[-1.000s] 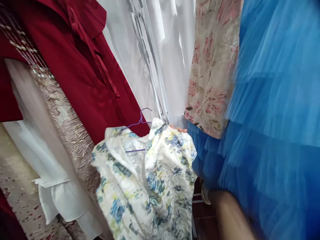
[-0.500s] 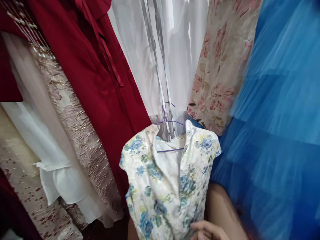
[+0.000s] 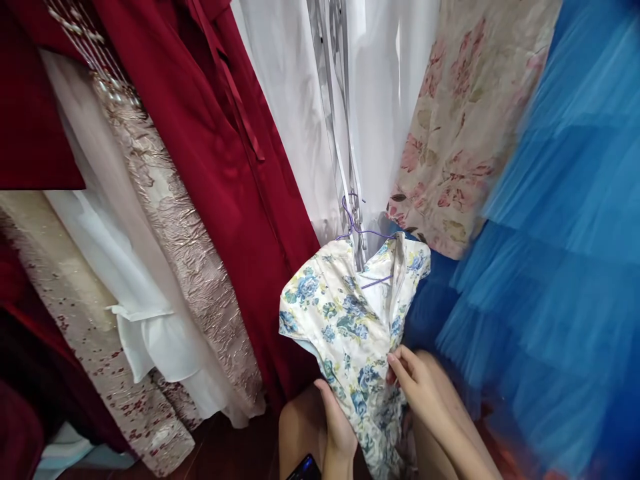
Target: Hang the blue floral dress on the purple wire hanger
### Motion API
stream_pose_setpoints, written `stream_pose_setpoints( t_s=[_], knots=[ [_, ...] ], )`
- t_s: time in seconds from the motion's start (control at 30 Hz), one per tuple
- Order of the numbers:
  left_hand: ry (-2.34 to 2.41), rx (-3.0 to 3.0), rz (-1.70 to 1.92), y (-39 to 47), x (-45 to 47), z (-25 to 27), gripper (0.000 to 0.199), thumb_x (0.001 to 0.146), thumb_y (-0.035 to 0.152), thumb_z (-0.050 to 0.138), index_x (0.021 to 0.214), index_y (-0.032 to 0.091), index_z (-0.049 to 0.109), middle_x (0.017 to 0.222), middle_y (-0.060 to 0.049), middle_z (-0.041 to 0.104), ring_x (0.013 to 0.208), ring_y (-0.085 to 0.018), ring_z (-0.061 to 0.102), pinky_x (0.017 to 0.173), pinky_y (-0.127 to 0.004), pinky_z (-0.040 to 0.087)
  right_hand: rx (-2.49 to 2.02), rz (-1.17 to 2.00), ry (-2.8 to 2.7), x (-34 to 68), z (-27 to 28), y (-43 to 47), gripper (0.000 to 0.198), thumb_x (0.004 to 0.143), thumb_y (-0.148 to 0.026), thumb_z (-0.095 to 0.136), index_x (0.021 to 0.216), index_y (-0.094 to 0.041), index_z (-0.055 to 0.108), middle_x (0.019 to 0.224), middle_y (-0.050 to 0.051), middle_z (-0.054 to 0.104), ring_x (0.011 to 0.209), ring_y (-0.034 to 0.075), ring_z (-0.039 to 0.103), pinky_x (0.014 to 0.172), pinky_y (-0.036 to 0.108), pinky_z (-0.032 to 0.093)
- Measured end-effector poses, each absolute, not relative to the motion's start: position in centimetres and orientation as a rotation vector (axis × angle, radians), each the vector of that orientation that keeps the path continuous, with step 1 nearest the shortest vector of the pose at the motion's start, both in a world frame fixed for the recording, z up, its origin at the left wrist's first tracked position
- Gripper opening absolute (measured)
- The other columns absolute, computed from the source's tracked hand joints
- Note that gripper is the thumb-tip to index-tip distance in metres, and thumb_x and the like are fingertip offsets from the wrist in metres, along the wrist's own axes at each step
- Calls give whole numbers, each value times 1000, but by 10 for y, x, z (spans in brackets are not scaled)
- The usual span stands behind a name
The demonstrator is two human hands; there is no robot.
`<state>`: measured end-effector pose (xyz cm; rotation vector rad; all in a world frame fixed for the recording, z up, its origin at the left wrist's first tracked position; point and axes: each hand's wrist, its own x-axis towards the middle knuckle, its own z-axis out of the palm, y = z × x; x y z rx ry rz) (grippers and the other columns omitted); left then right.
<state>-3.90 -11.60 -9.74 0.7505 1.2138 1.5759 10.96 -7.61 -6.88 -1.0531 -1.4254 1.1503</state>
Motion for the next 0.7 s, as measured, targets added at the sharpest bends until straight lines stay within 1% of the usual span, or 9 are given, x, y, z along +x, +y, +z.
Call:
stream_pose_setpoints(
  t_s=[0.07,0.13,0.2,0.3,0.37,0.43,0.5,0.6,0.7],
  knots=[
    [1213,771,1581,-118,-44,-98,75,70,74,61,127,26,63,123,-13,66,121,-33,58,98,-43,51,-1031,1177,-1417,110,-62,-79,39,90,-56,51,71,-23,54,61,1,59,59,19,56,58,30,41],
    [1357,840,1626,-117,-50,-94,73,70,57,72,132,23,56,127,-14,64,120,-34,58,101,-46,48,-999,1264,-1384,111,-56,-82,41,85,-60,56,70,-22,54,58,0,59,54,18,54,54,29,40],
    [1583,909,1765,-117,-54,-90,67,76,48,69,135,22,48,132,-14,59,122,-32,56,104,-48,45,-989,1368,-1356,113,-51,-84,44,80,-62,61,65,-21,54,54,0,59,47,15,50,49,27,36],
    [1853,1059,2021,-121,-50,-87,54,87,47,55,134,24,40,140,-14,48,128,-28,49,108,-46,40,-1002,1480,-1307,113,-49,-89,48,76,-63,64,60,-20,51,50,-1,57,39,10,41,44,25,27],
    [1915,1299,1949,-123,-42,-90,47,89,45,52,130,25,42,139,-15,46,131,-28,45,111,-46,37,-992,1520,-1283,110,-49,-92,46,75,-60,67,60,-19,52,47,-2,56,37,8,37,43,24,22],
    [1851,1568,1680,-123,-30,-96,34,90,43,49,120,28,49,131,-14,52,128,-28,46,110,-47,37,-955,1545,-1282,104,-48,-96,43,74,-56,69,63,-18,54,46,-3,56,37,7,34,43,23,19],
    [1729,1680,1486,-121,-19,-101,19,93,38,44,106,30,55,116,-13,60,117,-29,54,102,-48,42,-912,1563,-1286,98,-46,-98,41,75,-53,70,63,-17,56,44,-3,56,38,7,31,44,23,17],
    [1620,1648,1454,-117,-13,-103,15,93,31,42,93,31,57,95,-11,63,95,-29,62,84,-44,49,-877,1616,-1243,92,-40,-92,40,78,-51,68,62,-17,56,44,-2,55,38,6,28,44,24,15],
    [1596,1719,1388,-119,-19,-95,14,94,30,43,91,30,57,90,-10,62,89,-29,61,78,-40,46,-828,1621,-1179,89,-22,-69,42,79,-48,68,55,-16,54,42,-4,50,37,4,22,44,24,12]
  ],
)
